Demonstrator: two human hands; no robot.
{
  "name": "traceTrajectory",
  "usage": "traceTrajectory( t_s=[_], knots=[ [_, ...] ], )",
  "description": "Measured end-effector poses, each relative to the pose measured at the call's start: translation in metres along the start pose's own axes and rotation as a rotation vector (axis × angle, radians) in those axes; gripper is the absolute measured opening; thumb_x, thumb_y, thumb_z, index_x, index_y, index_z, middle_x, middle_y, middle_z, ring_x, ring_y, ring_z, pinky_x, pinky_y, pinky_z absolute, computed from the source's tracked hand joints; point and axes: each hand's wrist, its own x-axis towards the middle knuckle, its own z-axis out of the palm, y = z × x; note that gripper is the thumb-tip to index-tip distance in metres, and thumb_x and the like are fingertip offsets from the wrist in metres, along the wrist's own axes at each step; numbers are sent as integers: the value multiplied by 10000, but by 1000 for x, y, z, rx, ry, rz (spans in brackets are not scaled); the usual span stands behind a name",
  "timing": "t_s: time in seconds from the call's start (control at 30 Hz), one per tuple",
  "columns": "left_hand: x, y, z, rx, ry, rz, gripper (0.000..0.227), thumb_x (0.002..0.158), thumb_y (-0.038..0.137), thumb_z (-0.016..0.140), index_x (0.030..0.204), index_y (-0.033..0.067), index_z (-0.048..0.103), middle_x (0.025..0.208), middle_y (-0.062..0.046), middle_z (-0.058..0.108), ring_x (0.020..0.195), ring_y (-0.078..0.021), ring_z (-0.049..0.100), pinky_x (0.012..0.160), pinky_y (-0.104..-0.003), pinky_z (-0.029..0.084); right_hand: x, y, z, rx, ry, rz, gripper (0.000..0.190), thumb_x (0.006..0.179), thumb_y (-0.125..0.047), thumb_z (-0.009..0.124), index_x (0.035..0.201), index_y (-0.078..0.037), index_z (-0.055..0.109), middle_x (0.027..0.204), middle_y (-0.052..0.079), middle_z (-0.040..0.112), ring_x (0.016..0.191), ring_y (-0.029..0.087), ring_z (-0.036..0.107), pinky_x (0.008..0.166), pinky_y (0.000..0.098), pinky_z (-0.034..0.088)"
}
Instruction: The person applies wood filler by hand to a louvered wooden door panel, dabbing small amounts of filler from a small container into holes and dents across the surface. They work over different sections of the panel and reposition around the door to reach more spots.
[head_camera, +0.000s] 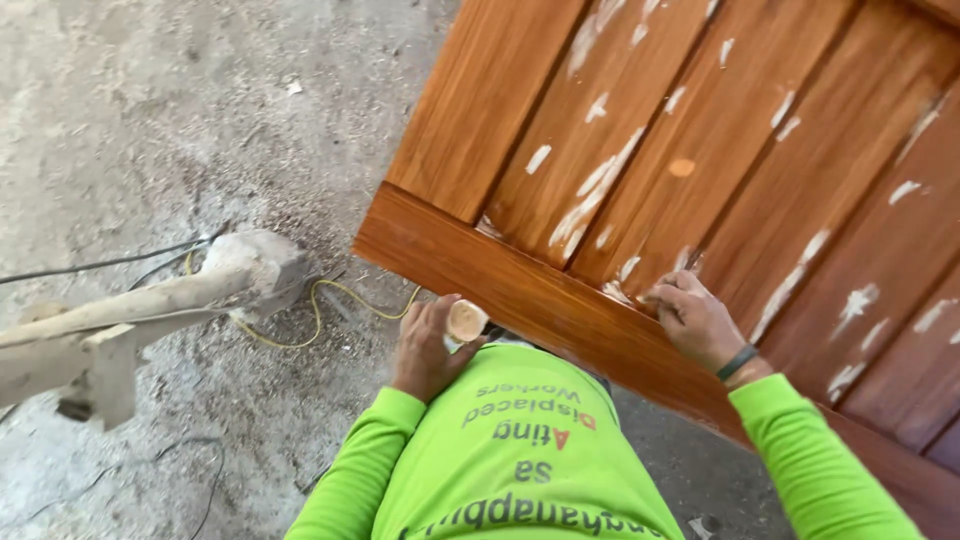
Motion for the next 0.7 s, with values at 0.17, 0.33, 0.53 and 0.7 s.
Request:
traceTrajectory(
  t_s=[0.17, 0.33, 0.53, 0.7],
  knots=[
    [45, 27, -4, 64, -61, 192, 804, 670, 378, 885, 1376, 121, 599, 987, -100, 671, 970, -313, 630, 862, -444, 506, 17, -158, 4, 429, 128, -137, 378, 812, -131, 669, 1177, -186, 749, 1248, 131, 583, 1137, 368, 643, 932, 456, 545],
    [87, 25, 6, 154, -166, 413, 815, 600, 407, 876, 1334, 164, 619, 959, -46, 634, 967, -260, 607, 834, -394, 503, 43, -240, -4, 380, 211, -197, 400, 782, -73, 684, 1166, -166, 744, 1394, 195, 485, 1240, 410, 569, 1016, 524, 492],
    [146, -7, -28, 160, -299, 633, 808, 623, 418, 847, 1335, 127, 600, 908, -85, 598, 919, -301, 585, 794, -416, 482, 96, -279, 10, 439, 152, -98, 338, 715, -58, 674, 1053, -58, 690, 1493, 240, 393, 1293, 454, 526, 1074, 561, 453],
    [211, -67, -84, 192, -435, 768, 803, 602, 407, 856, 1309, 123, 601, 880, -75, 591, 890, -292, 574, 775, -410, 472, 174, -334, 39, 653, 165, 56, 305, 733, -66, 586, 1022, -89, 679, 1532, 198, 380, 1369, 510, 429, 1105, 609, 397]
  ],
)
